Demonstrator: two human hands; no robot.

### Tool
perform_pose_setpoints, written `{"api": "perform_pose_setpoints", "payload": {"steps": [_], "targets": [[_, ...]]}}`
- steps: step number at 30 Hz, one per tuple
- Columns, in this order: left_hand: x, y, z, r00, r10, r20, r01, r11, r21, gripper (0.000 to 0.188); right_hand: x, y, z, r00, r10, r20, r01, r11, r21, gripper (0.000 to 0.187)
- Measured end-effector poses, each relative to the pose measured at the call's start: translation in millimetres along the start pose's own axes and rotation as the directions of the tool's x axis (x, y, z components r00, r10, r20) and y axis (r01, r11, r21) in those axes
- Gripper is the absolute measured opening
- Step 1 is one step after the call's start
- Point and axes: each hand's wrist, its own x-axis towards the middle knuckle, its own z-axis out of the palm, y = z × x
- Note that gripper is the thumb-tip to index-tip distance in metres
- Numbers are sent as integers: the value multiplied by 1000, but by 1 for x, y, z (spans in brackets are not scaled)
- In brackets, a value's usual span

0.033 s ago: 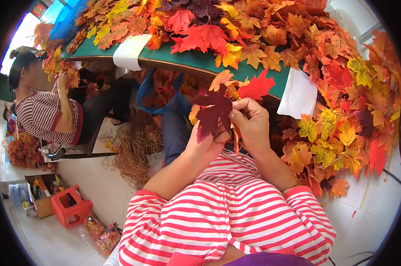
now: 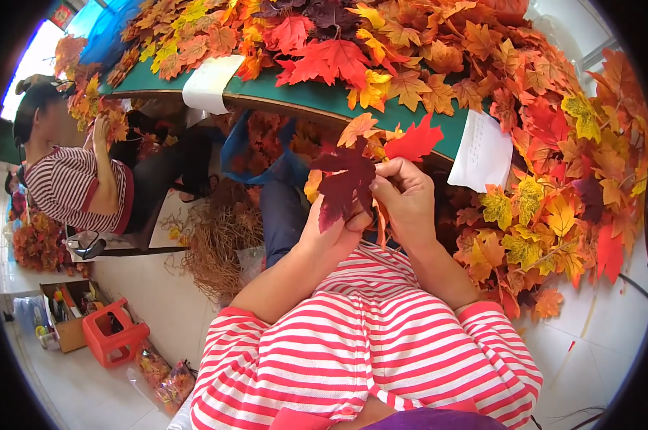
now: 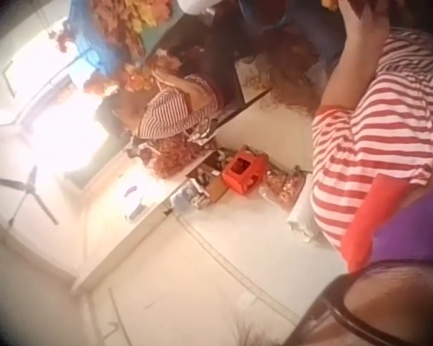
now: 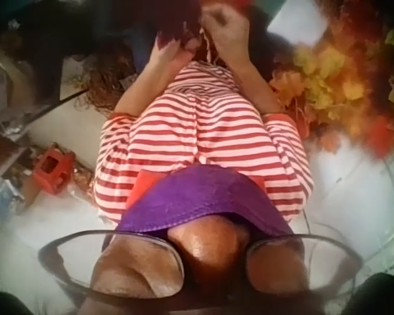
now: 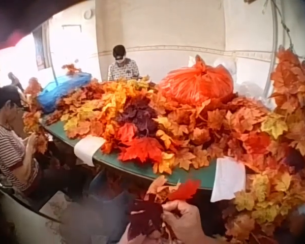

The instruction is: The person assembles a decorative garland by hand, attaching individual artificial maple leaves to a central garland stem.

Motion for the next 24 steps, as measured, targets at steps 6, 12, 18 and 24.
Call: {"api": "perform_pose_setpoints", "payload": {"steps": [6, 12, 18, 24], "targets": [[2, 4, 3, 999, -47, -26, 49, 996, 71, 5, 8, -7, -12, 975, 143, 171, -138, 990, -40, 6], [2, 3, 1, 996, -58, -60, 60, 998, 32, 3, 1, -5, -7, 992, 71, 104, -65, 996, -60, 7], [5, 9, 2, 995, -100, -2, 100, 994, 32, 1, 9, 2, -6, 989, 120, 91, -126, 990, 59, 4], [16, 3, -7, 997, 41, -67, -38, 998, 53, 8, 13, 4, -7, 985, 149, 90, -146, 989, -38, 4]]}}
